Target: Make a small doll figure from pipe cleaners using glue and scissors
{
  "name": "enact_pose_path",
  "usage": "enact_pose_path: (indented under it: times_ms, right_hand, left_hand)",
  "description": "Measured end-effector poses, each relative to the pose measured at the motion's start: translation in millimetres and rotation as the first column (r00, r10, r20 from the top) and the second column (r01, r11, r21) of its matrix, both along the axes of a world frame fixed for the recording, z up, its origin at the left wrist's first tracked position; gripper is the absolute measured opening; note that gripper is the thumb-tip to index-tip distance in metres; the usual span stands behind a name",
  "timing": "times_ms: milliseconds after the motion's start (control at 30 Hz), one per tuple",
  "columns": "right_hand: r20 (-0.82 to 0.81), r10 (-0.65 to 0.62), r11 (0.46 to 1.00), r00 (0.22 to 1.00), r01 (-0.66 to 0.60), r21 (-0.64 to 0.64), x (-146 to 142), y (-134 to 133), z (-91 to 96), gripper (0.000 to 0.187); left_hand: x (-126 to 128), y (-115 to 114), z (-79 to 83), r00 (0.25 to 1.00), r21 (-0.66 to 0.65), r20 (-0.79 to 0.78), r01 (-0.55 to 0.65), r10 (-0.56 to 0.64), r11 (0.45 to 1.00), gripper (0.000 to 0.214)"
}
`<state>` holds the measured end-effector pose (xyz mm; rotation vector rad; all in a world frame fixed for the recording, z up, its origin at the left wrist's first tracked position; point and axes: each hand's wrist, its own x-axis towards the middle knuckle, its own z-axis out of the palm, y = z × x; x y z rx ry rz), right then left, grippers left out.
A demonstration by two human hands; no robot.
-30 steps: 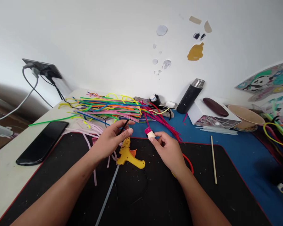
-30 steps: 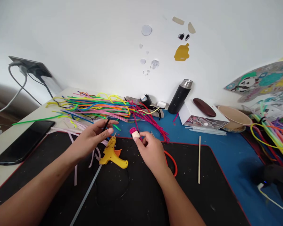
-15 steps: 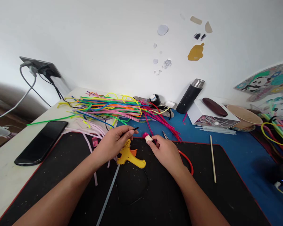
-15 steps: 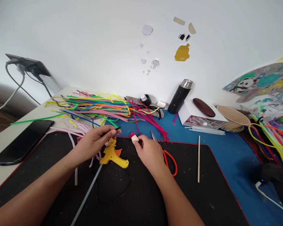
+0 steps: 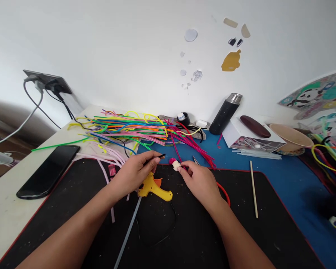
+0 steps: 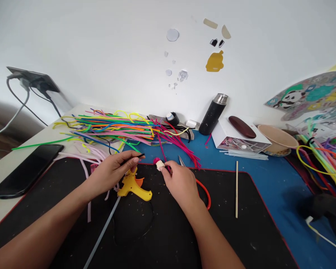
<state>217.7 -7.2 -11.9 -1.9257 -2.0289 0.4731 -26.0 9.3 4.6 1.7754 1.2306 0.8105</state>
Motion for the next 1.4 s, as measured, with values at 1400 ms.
enact_pose_path:
  times_ms: [1400]
  right_hand:
    - [-0.344,0.168,0.979,0.924,-0.117,0.166,-21.5,-21.0,2.3,0.015]
  left_hand:
    - [5.6,-9.7,-3.1,0.869,0.373,-0.481,0.321,-0.115,0.871,0.025]
